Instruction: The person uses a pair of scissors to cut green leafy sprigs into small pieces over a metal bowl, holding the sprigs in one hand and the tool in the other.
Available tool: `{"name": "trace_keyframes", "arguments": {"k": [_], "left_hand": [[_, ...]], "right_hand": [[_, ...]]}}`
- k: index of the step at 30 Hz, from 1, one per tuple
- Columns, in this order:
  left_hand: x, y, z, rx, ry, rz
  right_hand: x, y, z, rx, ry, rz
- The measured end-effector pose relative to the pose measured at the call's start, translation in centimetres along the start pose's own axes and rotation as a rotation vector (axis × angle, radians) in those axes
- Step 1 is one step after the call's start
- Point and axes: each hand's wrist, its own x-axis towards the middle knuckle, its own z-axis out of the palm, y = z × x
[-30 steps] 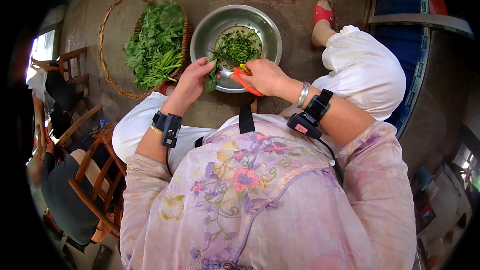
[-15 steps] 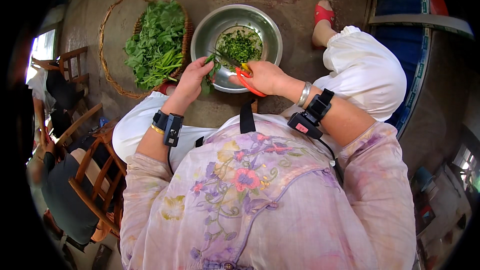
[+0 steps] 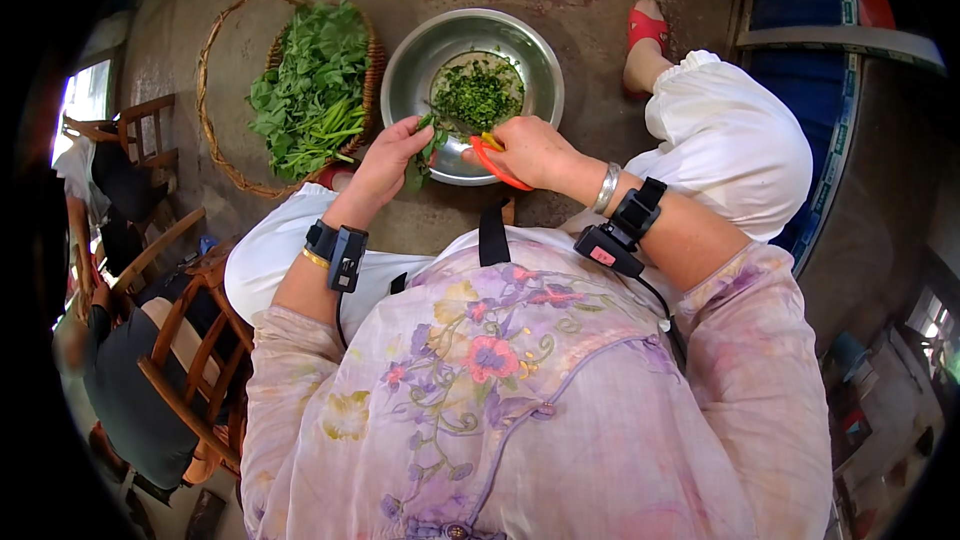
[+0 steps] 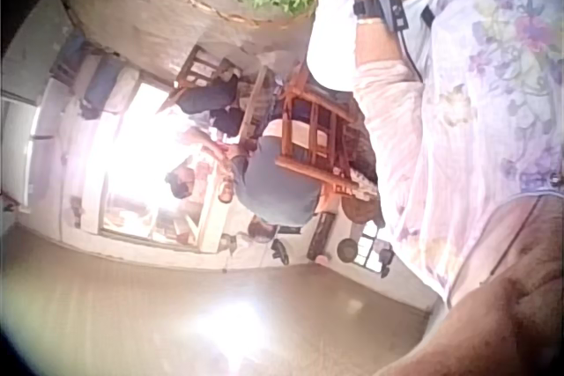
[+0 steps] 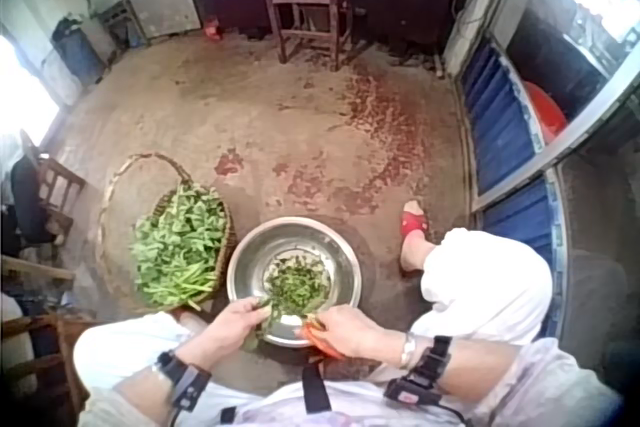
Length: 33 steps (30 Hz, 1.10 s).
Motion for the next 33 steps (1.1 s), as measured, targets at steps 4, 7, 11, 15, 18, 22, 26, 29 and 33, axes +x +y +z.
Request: {"name": "trace_keyframes", "arguments": {"k": [4,7,11,15,18,22,26,29,33], "left_hand": [[-0.1,0.5,0.5,-0.096,0.01,0.025],[-0.1,0.6,0.6,-0.128,-0.033,0.025],[-0.3,0.8,0.9,-0.088,-0.043,0.002],[-0.1,0.3,0.3,-0.036,-0.051,-0.005],[-0.3,0.6,0.9,-0.038,-0.021,-0.001],[-0.5,1.0,0.7,-0.13,0.036,-0.087],[-0.6,1.0,0.7,-0.252,0.057,-0.068],[-1.0,1.6,1.2,-0.33,0.056,-0.061],[-1.0,1.7,1.4,-0.239,0.012,-0.038]], "right_hand": [[-0.2,0.2,0.5,0.006,0.031,0.066],[-0.3,0.1,0.8,0.006,0.03,0.022],[-0.2,0.0,0.7,-0.028,-0.001,0.027],[-0.2,-0.1,0.5,-0.048,-0.031,0.008],[-0.2,0.1,0.3,-0.098,-0.002,-0.011],[-0.2,0.1,0.2,-0.071,0.046,0.073],[-0.2,0.4,0.9,-0.058,0.038,0.026],[-0.3,0.0,0.5,-0.041,-0.01,0.03],[-0.3,0.1,0.7,-0.054,-0.011,0.04]]}}
